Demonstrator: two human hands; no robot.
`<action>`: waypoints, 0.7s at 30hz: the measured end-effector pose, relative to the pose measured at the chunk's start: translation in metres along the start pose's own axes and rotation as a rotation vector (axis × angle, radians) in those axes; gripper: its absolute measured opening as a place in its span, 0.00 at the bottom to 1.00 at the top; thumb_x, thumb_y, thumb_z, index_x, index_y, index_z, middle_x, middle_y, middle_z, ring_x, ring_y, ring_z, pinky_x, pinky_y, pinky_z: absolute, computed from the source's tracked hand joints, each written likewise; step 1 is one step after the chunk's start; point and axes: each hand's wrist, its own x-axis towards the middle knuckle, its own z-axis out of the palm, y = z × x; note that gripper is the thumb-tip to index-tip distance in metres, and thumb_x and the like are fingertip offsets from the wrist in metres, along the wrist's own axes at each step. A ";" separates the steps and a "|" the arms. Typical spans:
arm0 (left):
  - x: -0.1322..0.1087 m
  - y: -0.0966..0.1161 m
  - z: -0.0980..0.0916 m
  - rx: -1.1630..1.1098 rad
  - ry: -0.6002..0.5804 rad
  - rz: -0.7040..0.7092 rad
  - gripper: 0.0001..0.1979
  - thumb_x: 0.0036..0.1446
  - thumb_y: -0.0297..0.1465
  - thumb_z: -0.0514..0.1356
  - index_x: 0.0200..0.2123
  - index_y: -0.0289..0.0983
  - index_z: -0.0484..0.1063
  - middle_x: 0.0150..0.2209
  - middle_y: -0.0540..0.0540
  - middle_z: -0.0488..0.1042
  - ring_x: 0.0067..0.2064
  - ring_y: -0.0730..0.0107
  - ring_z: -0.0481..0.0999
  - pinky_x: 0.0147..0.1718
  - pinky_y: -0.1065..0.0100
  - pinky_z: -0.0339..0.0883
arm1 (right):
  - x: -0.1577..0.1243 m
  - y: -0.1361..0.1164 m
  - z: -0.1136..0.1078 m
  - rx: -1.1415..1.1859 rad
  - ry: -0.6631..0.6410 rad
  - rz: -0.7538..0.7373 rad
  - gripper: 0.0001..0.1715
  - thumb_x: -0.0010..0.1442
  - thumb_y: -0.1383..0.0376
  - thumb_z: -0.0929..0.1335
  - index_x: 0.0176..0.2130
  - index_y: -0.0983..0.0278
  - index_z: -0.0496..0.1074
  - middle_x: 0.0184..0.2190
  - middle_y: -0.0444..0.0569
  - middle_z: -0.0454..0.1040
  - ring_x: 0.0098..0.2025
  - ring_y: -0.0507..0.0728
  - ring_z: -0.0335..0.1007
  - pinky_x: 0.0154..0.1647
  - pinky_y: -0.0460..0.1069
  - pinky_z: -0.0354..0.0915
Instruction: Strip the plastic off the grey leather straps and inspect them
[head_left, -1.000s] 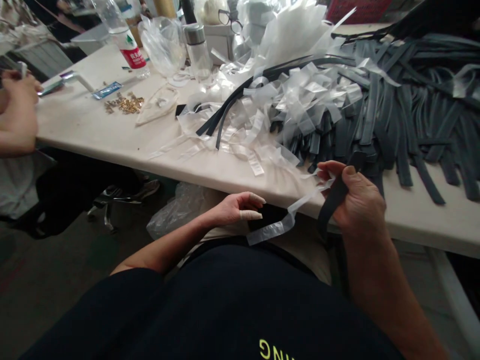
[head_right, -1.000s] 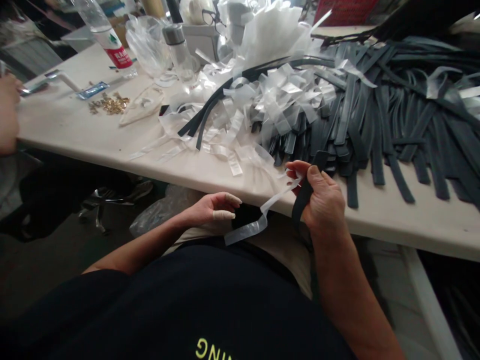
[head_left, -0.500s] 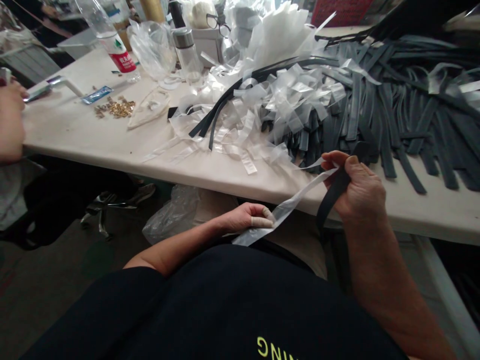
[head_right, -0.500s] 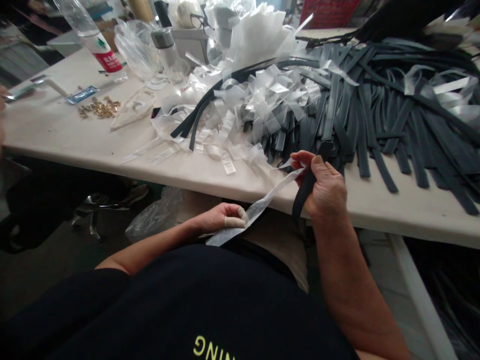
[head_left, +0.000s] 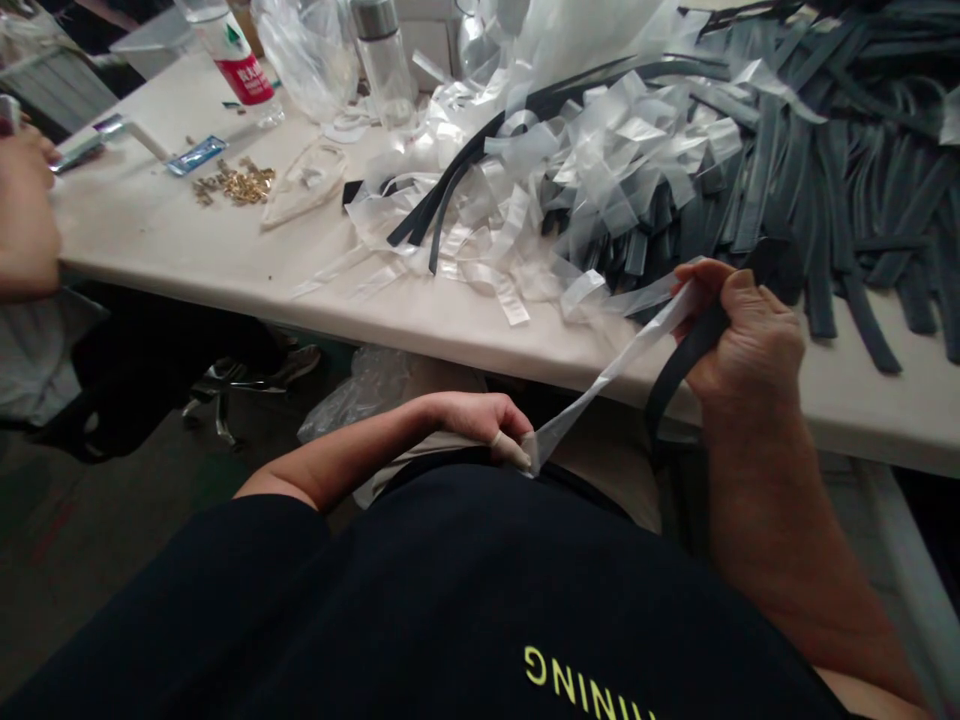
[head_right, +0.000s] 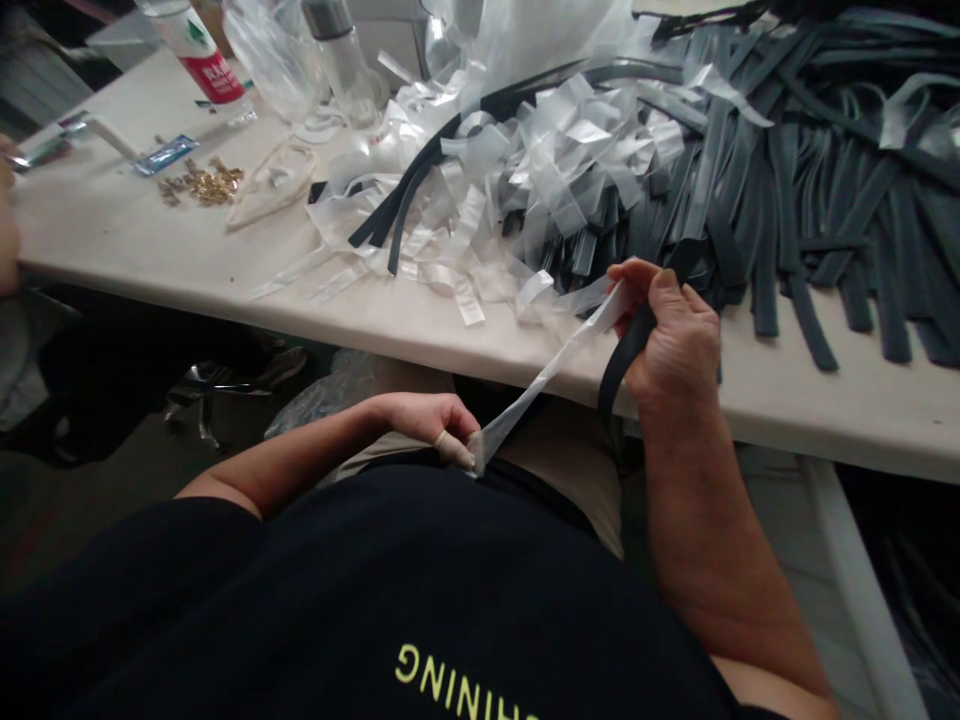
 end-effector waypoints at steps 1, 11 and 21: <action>0.000 0.000 0.000 0.029 -0.020 -0.002 0.16 0.41 0.41 0.74 0.31 0.36 0.81 0.28 0.49 0.79 0.29 0.71 0.75 0.30 0.71 0.69 | 0.001 0.000 0.000 -0.009 0.009 0.002 0.17 0.68 0.71 0.62 0.33 0.70 0.78 0.31 0.49 0.78 0.31 0.51 0.73 0.35 0.48 0.64; -0.086 0.027 -0.031 -0.137 0.784 0.633 0.24 0.67 0.41 0.52 0.22 0.37 0.76 0.23 0.50 0.76 0.28 0.73 0.77 0.35 0.67 0.73 | -0.001 0.002 -0.016 -0.109 0.012 0.113 0.16 0.70 0.63 0.61 0.38 0.66 0.75 0.31 0.51 0.80 0.27 0.55 0.75 0.25 0.49 0.66; -0.257 -0.006 -0.035 -0.436 1.801 1.319 0.27 0.72 0.39 0.41 0.27 0.47 0.75 0.25 0.70 0.77 0.35 0.90 0.76 0.41 0.86 0.69 | -0.062 0.015 -0.039 -0.240 -0.346 0.234 0.28 0.52 0.42 0.73 0.29 0.65 0.77 0.18 0.49 0.74 0.14 0.52 0.64 0.14 0.47 0.58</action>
